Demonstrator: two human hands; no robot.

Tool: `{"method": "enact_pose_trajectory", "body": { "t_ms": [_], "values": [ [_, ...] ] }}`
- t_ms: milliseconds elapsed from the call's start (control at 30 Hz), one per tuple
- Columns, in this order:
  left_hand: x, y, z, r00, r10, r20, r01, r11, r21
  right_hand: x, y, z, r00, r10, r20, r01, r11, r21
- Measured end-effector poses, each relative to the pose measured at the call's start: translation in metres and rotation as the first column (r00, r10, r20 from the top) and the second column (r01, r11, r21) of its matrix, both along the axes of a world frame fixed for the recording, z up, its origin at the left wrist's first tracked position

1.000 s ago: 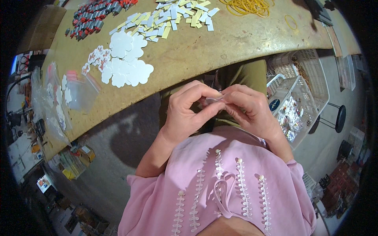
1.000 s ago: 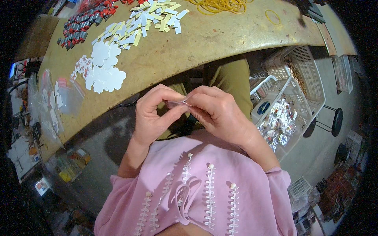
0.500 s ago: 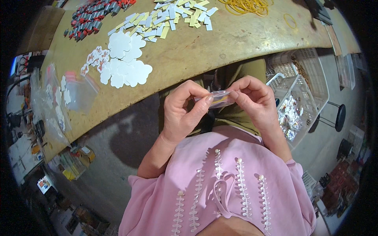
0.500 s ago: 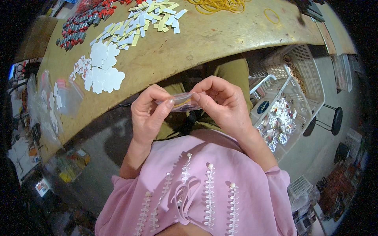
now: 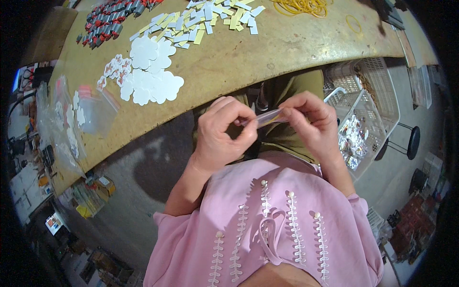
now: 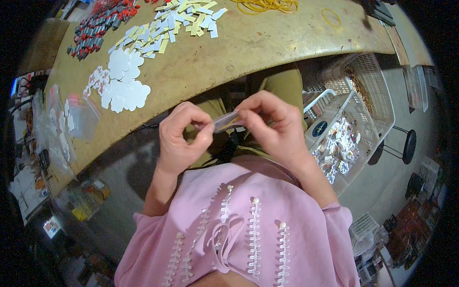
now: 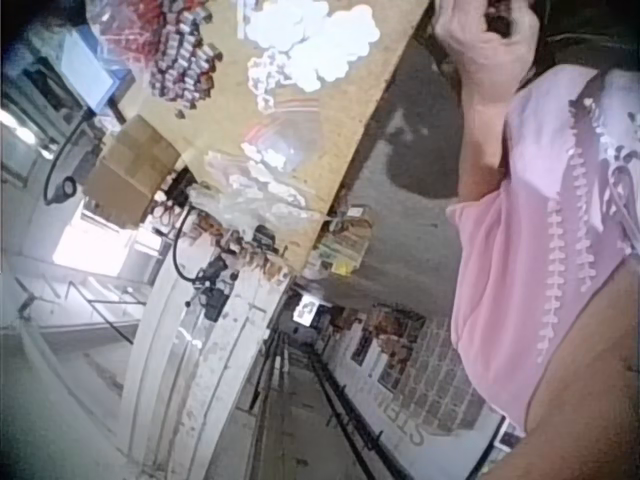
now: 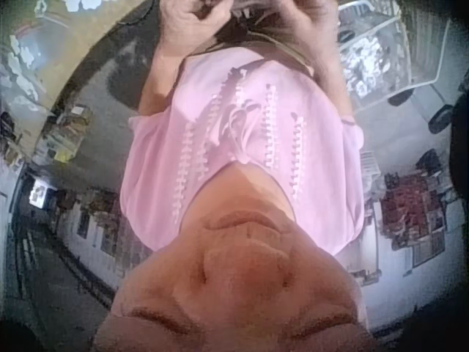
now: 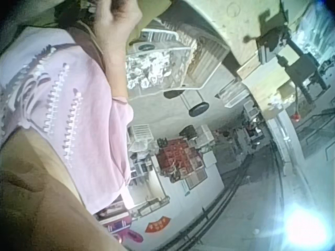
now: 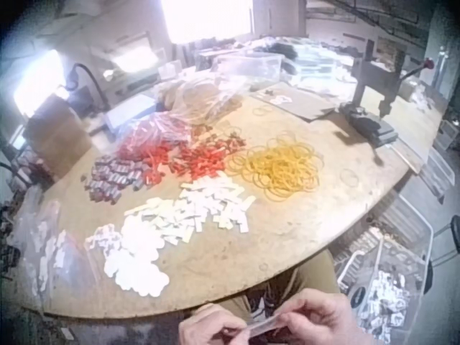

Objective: The person repeatedly picks small white paper cutouts and colorful rectangular pieces from a table, places them into small clear plastic bags, and sets the filled bags aside. The process continues with multiple items handled one at a time.

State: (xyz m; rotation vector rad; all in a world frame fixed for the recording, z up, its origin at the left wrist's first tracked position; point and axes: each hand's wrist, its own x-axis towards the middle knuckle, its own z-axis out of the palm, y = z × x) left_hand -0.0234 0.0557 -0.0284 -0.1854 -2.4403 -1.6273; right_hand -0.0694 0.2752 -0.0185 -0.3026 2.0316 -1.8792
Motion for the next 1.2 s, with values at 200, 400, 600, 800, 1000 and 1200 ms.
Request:
{"method": "enact_pose_trajectory", "body": {
  "t_ms": [200, 400, 600, 800, 1000, 1200],
  "values": [
    [0.022, -0.008, -0.02, 0.913, -0.114, 0.392, -0.106, 0.861, 0.497, -0.007, 0.009, -0.012, 0.963, 0.054, 0.265, 0.021, 0.962, -0.274],
    [0.025, 0.005, -0.036, 0.784, -0.403, 0.473, -0.26, 0.479, 0.839, -0.006, 0.014, -0.005, 0.884, 0.347, -0.312, -0.381, 0.923, -0.055],
    [0.023, 0.004, -0.033, 0.825, -0.325, 0.462, -0.142, 0.672, 0.727, 0.01, 0.021, -0.014, 0.985, 0.074, -0.158, -0.094, 0.988, -0.123],
    [0.025, 0.006, -0.027, 0.83, -0.308, 0.465, -0.104, 0.733, 0.672, 0.004, 0.019, -0.03, 0.937, 0.106, 0.332, 0.015, 0.939, -0.342],
    [0.028, 0.004, -0.031, 0.815, -0.276, 0.509, -0.047, 0.845, 0.533, 0.002, 0.011, -0.025, 0.93, 0.051, 0.363, 0.02, 0.982, -0.188],
    [0.038, -0.013, -0.019, 0.835, -0.125, 0.536, -0.068, 0.943, 0.327, -0.019, 0.083, -0.028, 0.968, -0.054, -0.246, 0.157, 0.894, 0.42]
  ]
}}
